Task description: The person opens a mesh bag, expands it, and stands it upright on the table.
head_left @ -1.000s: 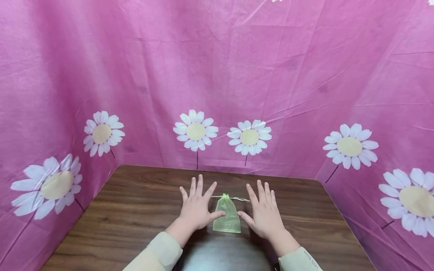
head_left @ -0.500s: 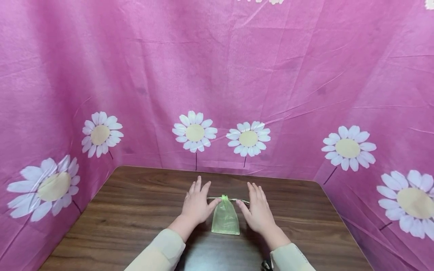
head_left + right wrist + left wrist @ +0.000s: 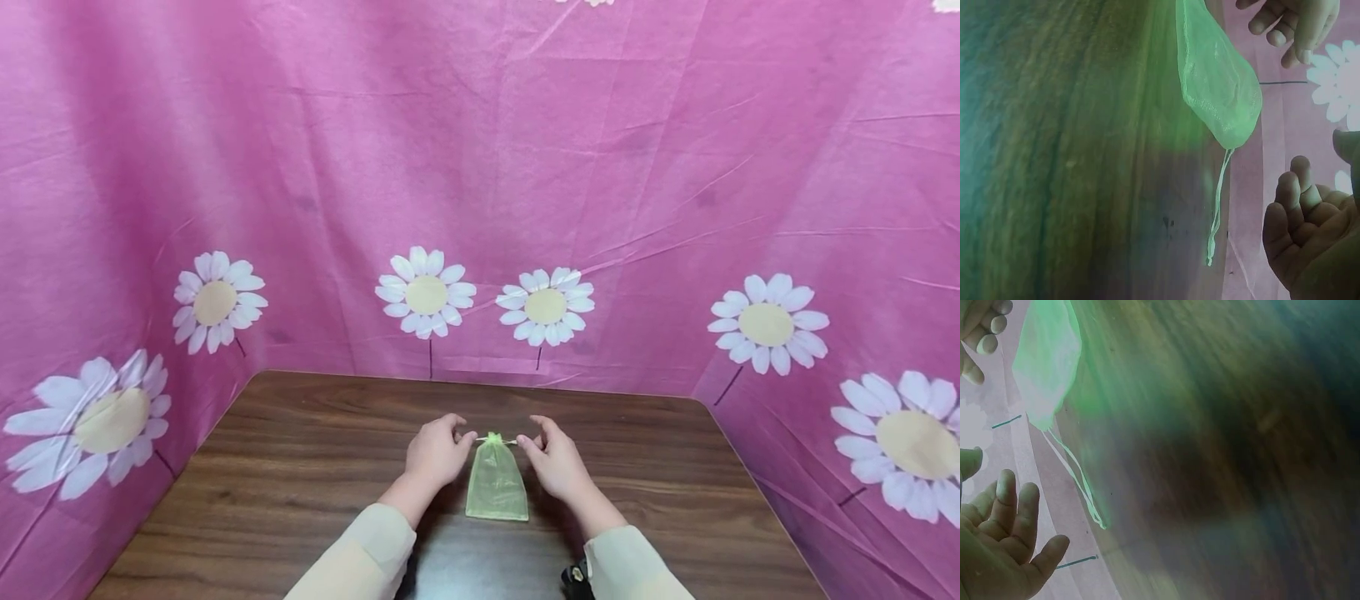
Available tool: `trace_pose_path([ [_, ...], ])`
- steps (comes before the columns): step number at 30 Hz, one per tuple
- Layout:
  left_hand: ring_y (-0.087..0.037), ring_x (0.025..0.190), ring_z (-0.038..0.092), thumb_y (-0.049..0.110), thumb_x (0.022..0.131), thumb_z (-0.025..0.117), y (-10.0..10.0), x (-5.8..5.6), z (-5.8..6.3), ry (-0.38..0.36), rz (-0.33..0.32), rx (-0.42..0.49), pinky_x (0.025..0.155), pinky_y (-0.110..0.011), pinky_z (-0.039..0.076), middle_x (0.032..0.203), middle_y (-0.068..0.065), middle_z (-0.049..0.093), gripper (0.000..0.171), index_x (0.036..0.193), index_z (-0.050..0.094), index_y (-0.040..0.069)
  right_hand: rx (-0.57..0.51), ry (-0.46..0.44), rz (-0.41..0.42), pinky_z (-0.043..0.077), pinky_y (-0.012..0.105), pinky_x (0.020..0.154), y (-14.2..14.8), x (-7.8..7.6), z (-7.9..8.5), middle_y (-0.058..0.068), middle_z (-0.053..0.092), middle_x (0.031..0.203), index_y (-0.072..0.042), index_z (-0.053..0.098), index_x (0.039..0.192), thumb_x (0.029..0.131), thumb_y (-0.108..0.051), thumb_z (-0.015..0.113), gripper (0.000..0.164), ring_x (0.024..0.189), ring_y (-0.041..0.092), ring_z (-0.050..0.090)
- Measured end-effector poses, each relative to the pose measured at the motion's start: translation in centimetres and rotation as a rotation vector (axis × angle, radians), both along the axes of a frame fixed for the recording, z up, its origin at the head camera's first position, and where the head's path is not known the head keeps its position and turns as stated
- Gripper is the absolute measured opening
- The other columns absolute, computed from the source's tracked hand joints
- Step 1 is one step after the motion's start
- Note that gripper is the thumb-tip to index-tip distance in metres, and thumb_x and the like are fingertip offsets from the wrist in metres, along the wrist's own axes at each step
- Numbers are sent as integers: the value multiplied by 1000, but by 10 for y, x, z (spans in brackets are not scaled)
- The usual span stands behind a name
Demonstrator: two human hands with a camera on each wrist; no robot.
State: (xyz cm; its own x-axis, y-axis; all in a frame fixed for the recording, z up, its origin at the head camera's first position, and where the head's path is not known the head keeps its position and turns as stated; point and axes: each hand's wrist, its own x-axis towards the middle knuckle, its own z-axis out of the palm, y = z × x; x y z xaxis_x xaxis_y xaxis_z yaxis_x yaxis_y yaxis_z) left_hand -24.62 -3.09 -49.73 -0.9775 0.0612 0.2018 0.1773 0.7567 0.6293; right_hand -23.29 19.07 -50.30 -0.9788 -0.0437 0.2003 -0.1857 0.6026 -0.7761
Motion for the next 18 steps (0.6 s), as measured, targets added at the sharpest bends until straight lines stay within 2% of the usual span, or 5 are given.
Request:
trace_pose_path([
  [6,-15,77,67,32,97,74,5,-1,1,-24,15,32,70,-40,54,83,8,69,27,116,76,12,-1,-1,30,43,29,61,-4,-6,-1,1,53,74,7,67,129,102,-10,68,32,63,12,47],
  [14,-13,73,64,31,97,75,10,-4,2,-62,25,66,65,-39,52,81,7,67,25,113,77,12,4,17,28,52,33,71,-6,-12,-5,3,71,87,7,74,115,101,-8,68,22,74,13,59],
  [18,-13,73,64,30,97,75,11,-6,-1,-75,25,77,66,-39,53,80,7,67,23,112,77,12,-5,9,24,52,32,69,-9,-16,-7,5,73,87,7,76,110,100,-7,69,19,73,15,60],
])
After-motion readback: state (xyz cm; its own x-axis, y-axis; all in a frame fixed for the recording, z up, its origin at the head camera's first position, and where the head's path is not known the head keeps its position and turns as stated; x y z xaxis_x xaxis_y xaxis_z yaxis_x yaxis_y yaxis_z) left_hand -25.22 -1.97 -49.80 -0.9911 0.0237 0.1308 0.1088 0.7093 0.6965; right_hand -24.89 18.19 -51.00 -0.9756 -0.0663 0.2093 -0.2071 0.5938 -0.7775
